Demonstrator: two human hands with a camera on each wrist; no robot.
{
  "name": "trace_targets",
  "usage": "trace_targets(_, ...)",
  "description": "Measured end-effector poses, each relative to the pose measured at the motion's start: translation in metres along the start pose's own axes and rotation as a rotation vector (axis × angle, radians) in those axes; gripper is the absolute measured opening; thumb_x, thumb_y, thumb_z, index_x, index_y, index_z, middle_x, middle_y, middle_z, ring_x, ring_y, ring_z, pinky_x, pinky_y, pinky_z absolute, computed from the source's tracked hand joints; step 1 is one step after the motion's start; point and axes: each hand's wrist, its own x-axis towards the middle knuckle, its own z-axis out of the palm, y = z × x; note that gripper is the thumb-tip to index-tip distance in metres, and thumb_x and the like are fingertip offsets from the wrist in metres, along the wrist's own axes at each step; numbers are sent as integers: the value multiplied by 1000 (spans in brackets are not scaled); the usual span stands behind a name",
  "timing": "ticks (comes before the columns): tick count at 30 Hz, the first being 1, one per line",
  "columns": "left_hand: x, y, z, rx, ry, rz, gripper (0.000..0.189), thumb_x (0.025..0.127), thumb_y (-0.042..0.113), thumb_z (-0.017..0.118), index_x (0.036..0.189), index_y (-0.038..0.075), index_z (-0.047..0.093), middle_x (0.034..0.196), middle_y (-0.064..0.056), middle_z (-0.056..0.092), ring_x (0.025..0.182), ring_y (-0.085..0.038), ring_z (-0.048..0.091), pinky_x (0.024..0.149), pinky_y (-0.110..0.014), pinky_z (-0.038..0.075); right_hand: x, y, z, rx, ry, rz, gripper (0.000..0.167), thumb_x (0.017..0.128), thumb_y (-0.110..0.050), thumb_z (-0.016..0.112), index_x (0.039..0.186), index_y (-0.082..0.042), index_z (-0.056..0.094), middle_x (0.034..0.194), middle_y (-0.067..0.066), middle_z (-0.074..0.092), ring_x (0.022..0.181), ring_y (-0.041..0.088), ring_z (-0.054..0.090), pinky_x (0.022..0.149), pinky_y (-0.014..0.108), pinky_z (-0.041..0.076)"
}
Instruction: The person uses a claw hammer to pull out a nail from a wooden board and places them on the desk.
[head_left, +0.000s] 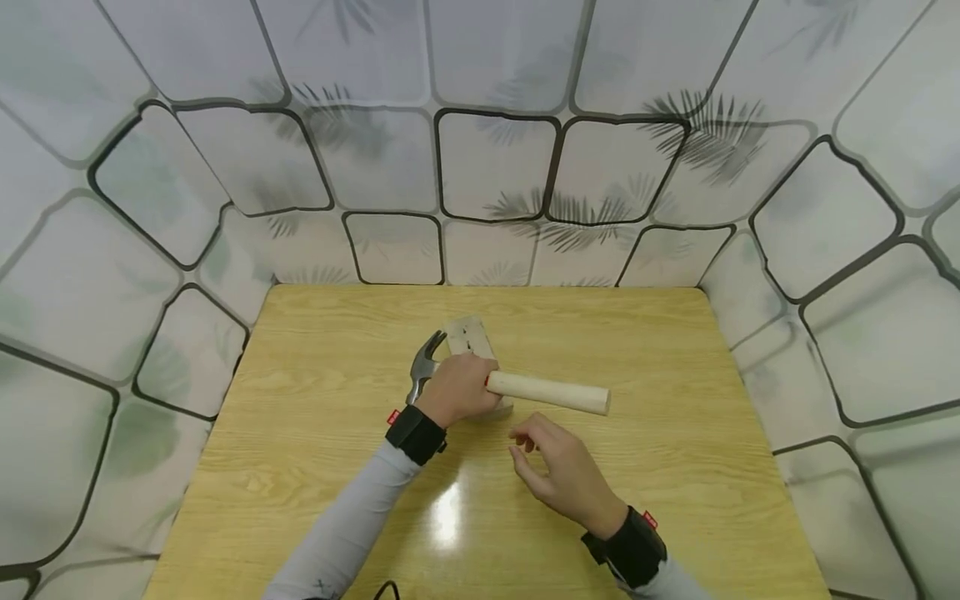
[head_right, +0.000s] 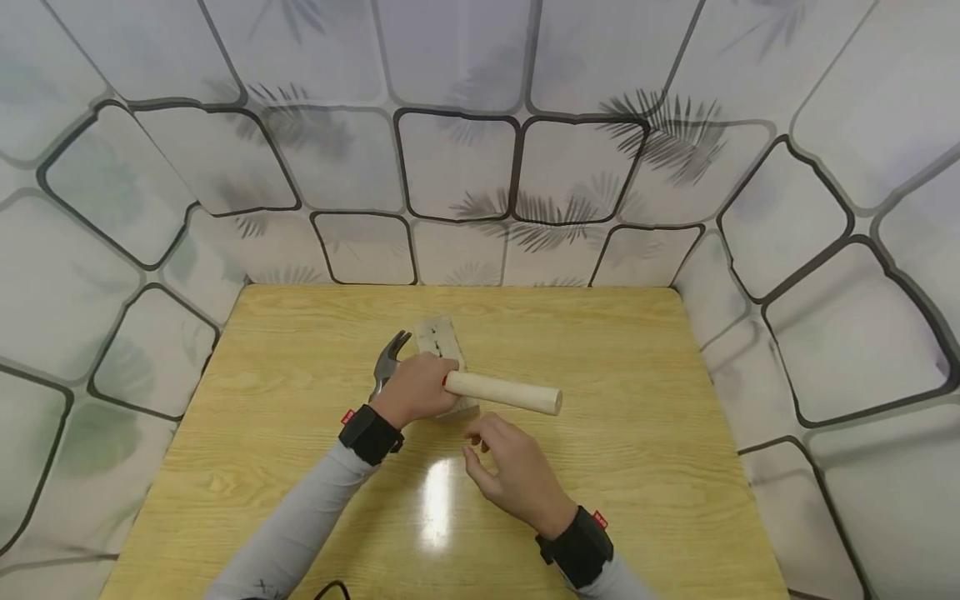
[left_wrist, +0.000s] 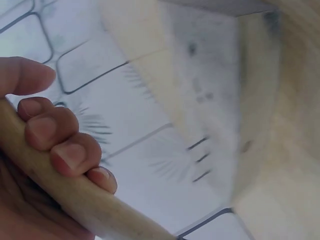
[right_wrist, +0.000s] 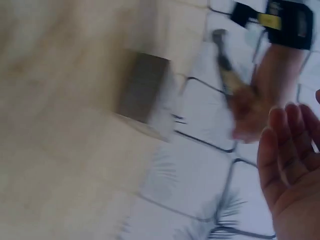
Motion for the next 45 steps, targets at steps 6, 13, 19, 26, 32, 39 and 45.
trace_targets(6, -1, 14, -24, -39, 62, 15, 28, 84, 19, 68, 67, 21, 45, 58, 9, 29, 49, -6, 28, 45, -23, 25, -12, 14, -6, 444, 124, 414, 43, 101, -13, 64, 139, -11, 44, 124, 8, 58, 108, 20, 60, 90, 32, 50)
trace_targets(13, 2, 20, -34, -220, 117, 25, 36, 85, 11, 67, 64, 20, 40, 59, 11, 25, 50, -3, 24, 47, -21, 24, 23, -2, -30, 904, 357, 307, 56, 99, 4, 57, 149, 1, 34, 143, 9, 52, 132, 21, 51, 109, 29, 42)
trace_targets(19, 3, 27, -29, -269, 91, 31, 30, 86, 12, 65, 65, 18, 44, 60, 10, 27, 50, -4, 25, 50, -22, 25, 60, -20, -27, 985, 428, 175, 42, 102, -8, 58, 138, 7, 43, 137, 19, 54, 135, 29, 48, 113, 37, 38)
trace_targets(26, 5, 36, -23, -367, 93, 58, 11, 85, 10, 67, 76, 15, 64, 59, 9, 39, 48, -2, 34, 47, -19, 30, 87, -29, -15, 1158, 658, 73, 28, 104, -10, 47, 77, -4, 47, 72, 4, 57, 73, 19, 62, 88, 36, 52)
trace_targets(32, 6, 45, -19, -444, 124, 88, 25, 82, 9, 69, 67, 17, 51, 59, 11, 38, 48, 2, 34, 46, -17, 29, 103, -32, -12, 1221, 825, -108, 38, 100, -4, 36, 63, -6, 28, 50, 1, 29, 42, 15, 28, 46, 28, 34)
trace_targets(39, 6, 57, -18, -530, 119, 97, 21, 80, 3, 68, 71, 14, 52, 59, 8, 34, 48, 0, 30, 46, -17, 27, 106, -32, -21, 1251, 813, -191, 42, 101, -5, 34, 59, -7, 26, 47, 1, 25, 39, 12, 23, 39, 28, 20)
trace_targets(45, 2, 64, -26, -604, 123, 211, 16, 89, 7, 70, 100, 15, 61, 85, 4, 53, 73, -8, 49, 66, -20, 42, 105, -32, -40, 1202, 747, -228, 45, 102, -6, 37, 58, -6, 27, 47, 1, 25, 37, 11, 22, 37, 28, 21)
